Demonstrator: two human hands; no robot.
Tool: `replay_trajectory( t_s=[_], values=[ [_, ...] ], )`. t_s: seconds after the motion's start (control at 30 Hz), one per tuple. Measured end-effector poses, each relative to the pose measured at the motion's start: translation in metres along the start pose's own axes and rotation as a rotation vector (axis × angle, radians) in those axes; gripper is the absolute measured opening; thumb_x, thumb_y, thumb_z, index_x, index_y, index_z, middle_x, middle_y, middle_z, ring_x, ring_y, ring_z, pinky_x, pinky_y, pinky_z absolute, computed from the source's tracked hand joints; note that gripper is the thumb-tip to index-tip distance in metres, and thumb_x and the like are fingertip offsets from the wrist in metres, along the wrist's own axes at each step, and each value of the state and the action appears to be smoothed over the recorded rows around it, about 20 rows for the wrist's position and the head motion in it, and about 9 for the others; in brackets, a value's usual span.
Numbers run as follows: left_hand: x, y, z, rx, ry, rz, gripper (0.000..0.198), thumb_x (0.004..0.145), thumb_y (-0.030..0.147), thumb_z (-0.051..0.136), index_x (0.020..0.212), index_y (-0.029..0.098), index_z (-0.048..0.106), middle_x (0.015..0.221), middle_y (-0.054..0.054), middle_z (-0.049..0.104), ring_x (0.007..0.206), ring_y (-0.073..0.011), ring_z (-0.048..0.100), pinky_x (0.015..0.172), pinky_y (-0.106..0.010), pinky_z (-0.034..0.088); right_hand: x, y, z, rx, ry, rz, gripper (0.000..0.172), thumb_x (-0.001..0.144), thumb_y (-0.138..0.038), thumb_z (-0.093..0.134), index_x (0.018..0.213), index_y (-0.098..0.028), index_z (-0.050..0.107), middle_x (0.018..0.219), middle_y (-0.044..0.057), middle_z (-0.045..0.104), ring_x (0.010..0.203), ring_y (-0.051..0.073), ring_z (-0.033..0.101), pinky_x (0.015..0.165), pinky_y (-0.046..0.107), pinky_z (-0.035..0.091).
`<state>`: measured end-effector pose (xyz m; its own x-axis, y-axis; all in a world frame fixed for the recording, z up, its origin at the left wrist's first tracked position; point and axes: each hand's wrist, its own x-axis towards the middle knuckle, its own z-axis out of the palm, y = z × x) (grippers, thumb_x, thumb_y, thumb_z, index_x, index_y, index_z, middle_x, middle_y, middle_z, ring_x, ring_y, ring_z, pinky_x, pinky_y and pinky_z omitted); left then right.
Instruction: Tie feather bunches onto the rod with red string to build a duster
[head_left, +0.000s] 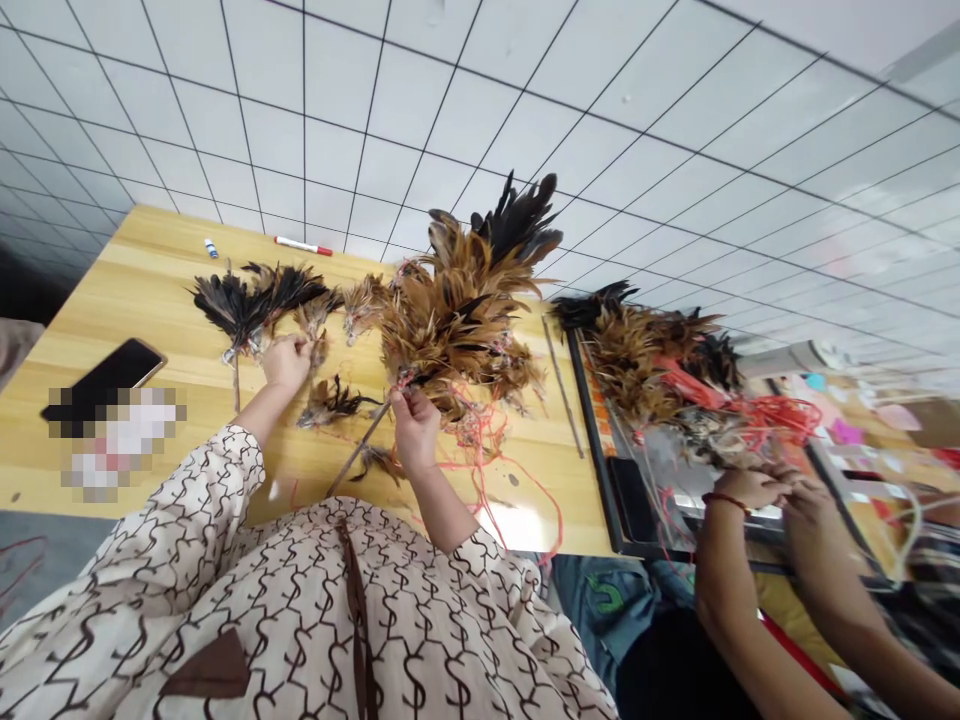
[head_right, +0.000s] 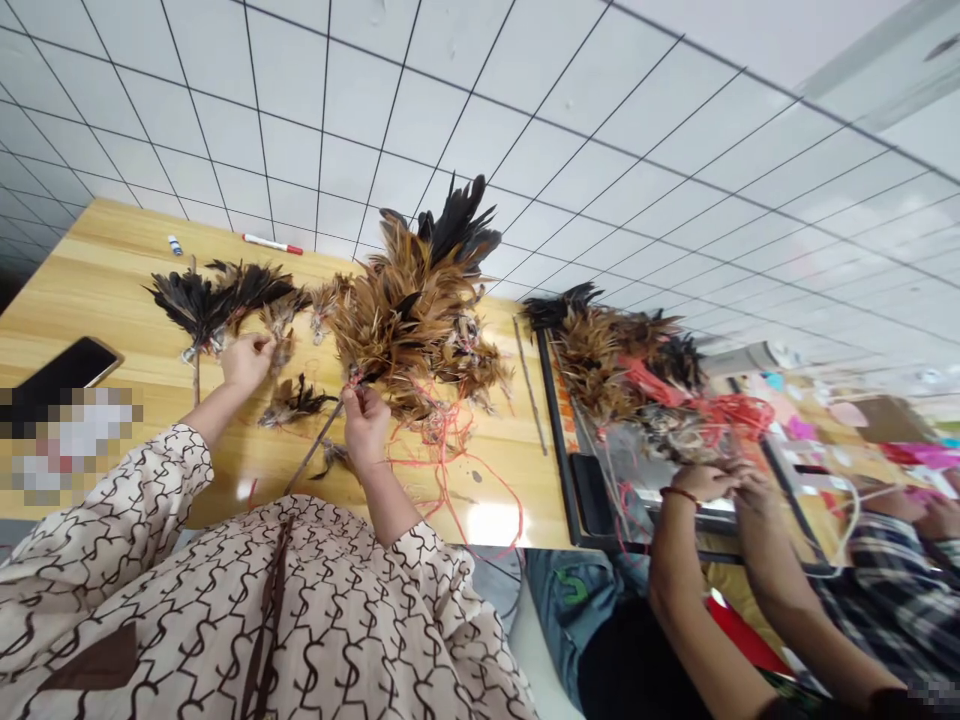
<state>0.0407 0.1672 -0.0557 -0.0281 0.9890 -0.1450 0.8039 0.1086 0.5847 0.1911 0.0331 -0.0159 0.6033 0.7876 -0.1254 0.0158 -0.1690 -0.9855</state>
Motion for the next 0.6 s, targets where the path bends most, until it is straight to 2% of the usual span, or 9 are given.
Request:
replay_trajectory(
  t_s=[0.2, 0.37, 0.5, 0.6],
  values=[
    [0.023, 0.005, 0.006, 0.082, -0.026, -0.125, 0.027, 0.079, 0.041, 0.055, 0.088, 0.018, 0.066, 0.097, -0.014, 0.071, 0.092, -0.0275, 0.064, 0.076, -0.034, 0.045, -0.003, 0.001, 0.002, 0.005, -0.002, 0.011, 0.029, 0.064, -0.042, 0.06, 0.054, -0.02, 0.044, 0.051, -0.006, 0.037, 0.053, 0.009, 0.029, 0.05, 0.024, 0.027],
    [0.032, 0.005, 0.01, 0.059, -0.042, -0.159, 0.017, 0.075, 0.035, 0.059, 0.076, 0.019, 0.064, 0.093, -0.013, 0.071, 0.09, -0.027, 0.065, 0.074, -0.033, 0.046, -0.006, 0.002, 0.001, 0.025, -0.015, 0.029, 0.028, 0.064, -0.041, 0.06, 0.056, -0.02, 0.045, 0.052, -0.006, 0.037, 0.053, 0.008, 0.03, 0.051, 0.024, 0.029],
    [0.035, 0.0, 0.007, -0.066, 0.004, -0.198, 0.004, 0.067, 0.022, 0.061, 0.064, 0.019, 0.06, 0.079, -0.008, 0.071, 0.083, -0.0246, 0.065, 0.072, -0.032, 0.046, -0.006, 0.002, 0.001, 0.027, -0.013, 0.025, 0.03, 0.065, -0.04, 0.061, 0.054, -0.02, 0.042, 0.051, -0.006, 0.036, 0.054, 0.009, 0.03, 0.051, 0.023, 0.028],
    [0.036, -0.005, 0.003, -0.293, 0.014, -0.276, 0.009, 0.062, 0.016, 0.061, 0.055, 0.018, 0.055, 0.063, -0.002, 0.065, 0.073, -0.0211, 0.063, 0.067, -0.029, 0.046, -0.006, 0.001, 0.002, 0.024, -0.025, 0.024, 0.028, 0.065, -0.04, 0.06, 0.055, -0.02, 0.044, 0.052, -0.005, 0.038, 0.054, 0.009, 0.031, 0.051, 0.024, 0.029]
  ],
)
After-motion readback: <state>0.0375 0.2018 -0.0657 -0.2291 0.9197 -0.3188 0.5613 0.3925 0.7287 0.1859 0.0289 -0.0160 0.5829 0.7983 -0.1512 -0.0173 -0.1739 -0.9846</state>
